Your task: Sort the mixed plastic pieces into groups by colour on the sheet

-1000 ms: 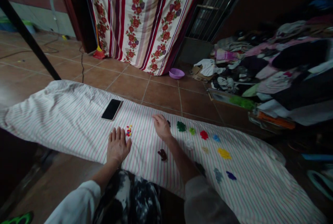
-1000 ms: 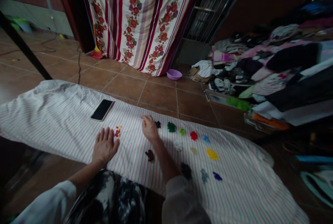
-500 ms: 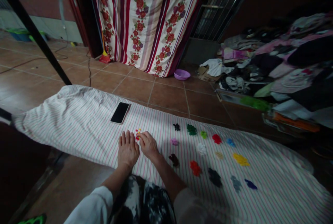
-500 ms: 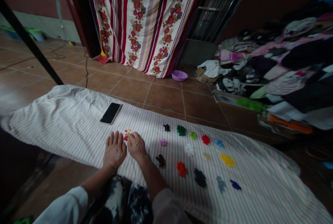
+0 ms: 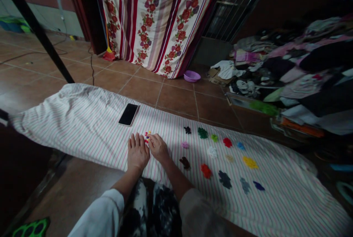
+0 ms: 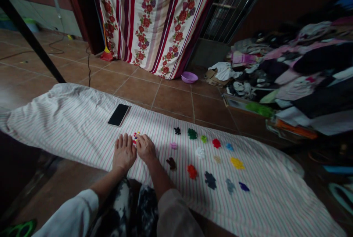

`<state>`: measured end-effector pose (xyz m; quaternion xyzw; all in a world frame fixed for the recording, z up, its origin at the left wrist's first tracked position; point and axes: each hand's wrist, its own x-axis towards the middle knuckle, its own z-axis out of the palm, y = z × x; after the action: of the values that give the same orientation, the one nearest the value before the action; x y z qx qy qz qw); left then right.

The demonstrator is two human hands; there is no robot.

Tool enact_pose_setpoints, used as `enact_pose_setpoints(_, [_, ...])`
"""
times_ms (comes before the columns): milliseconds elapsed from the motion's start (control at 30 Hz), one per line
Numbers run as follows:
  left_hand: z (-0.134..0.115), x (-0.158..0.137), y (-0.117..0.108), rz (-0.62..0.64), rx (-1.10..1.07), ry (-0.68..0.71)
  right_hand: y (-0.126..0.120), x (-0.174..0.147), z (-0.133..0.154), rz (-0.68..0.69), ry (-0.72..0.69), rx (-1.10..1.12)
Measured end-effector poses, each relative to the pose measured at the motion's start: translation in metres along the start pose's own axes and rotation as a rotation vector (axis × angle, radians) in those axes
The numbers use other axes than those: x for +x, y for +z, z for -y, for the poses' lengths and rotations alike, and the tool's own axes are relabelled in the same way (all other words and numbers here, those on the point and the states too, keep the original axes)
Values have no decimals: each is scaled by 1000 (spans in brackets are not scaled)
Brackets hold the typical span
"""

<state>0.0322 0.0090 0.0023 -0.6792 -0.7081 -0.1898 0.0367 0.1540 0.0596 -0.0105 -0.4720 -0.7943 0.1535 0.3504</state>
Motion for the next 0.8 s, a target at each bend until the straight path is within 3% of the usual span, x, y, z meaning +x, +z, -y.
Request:
enact_pose_setpoints(400, [-1,1,-4,57,-18,-8,3,-1,-3,-9,13,68])
enact_pose_setpoints(800, [-2,0,-4,29,5,0,1,0,-1,-52,89,144])
